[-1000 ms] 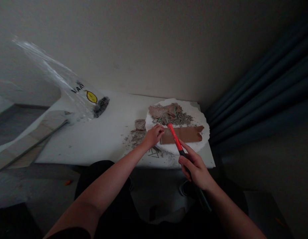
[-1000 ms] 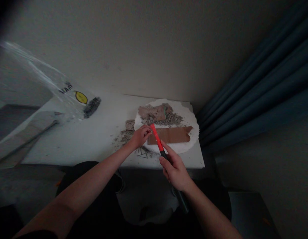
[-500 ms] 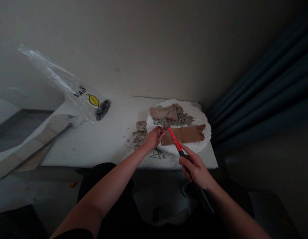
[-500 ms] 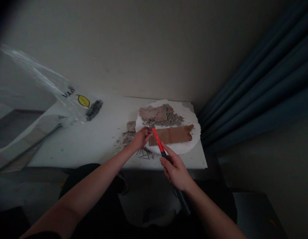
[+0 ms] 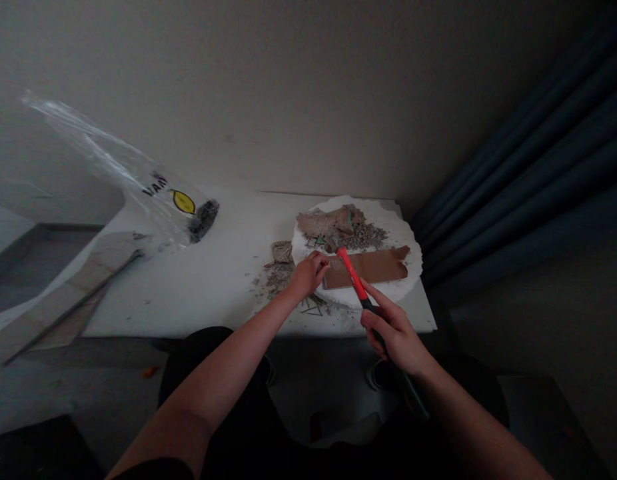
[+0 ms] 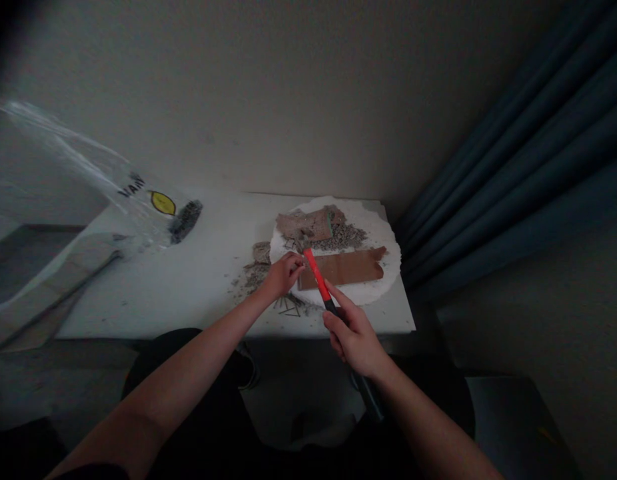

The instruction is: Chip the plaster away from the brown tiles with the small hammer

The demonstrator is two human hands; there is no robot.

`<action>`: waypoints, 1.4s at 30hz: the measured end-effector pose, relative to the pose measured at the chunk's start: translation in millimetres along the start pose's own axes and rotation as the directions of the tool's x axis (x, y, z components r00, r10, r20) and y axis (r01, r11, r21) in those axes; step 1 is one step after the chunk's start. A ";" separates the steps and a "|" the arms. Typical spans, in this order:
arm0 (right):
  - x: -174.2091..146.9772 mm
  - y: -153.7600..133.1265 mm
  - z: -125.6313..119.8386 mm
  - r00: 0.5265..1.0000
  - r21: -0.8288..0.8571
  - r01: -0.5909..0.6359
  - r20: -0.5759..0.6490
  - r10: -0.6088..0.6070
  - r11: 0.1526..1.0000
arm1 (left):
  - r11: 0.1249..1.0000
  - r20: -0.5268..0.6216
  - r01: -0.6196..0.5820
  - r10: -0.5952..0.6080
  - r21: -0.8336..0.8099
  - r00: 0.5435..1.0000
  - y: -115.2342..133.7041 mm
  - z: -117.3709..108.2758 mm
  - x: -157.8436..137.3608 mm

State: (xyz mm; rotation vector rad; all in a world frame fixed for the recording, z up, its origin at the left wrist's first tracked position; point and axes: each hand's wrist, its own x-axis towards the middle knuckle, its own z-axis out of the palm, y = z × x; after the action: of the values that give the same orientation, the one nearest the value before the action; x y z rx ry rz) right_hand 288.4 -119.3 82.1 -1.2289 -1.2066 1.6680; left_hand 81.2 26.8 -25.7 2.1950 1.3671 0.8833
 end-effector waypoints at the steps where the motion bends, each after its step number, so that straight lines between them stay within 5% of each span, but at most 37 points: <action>1: 0.8 0.3 0.9 1.000 -0.003 -0.012 0.005 0.012 1.000 | 1.000 0.005 0.009 -0.009 0.001 1.000 -0.2 0.1 -0.1; 19: -9.2 -17.4 2.0 0.999 -0.010 0.029 -0.026 -0.029 1.000 | 0.999 0.008 -0.034 0.034 -0.012 0.999 -1.8 2.2 0.0; 42: -2.5 -4.7 1.8 1.000 0.016 0.006 -0.026 -0.006 1.000 | 1.000 0.023 -0.029 0.029 0.000 0.999 1.1 -0.5 -1.4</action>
State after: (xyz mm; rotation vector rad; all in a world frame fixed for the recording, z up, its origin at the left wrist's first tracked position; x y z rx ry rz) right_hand 287.5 -120.7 87.4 -1.2320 -1.1781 1.6497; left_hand 81.1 25.0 -25.1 2.2235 1.3281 0.8659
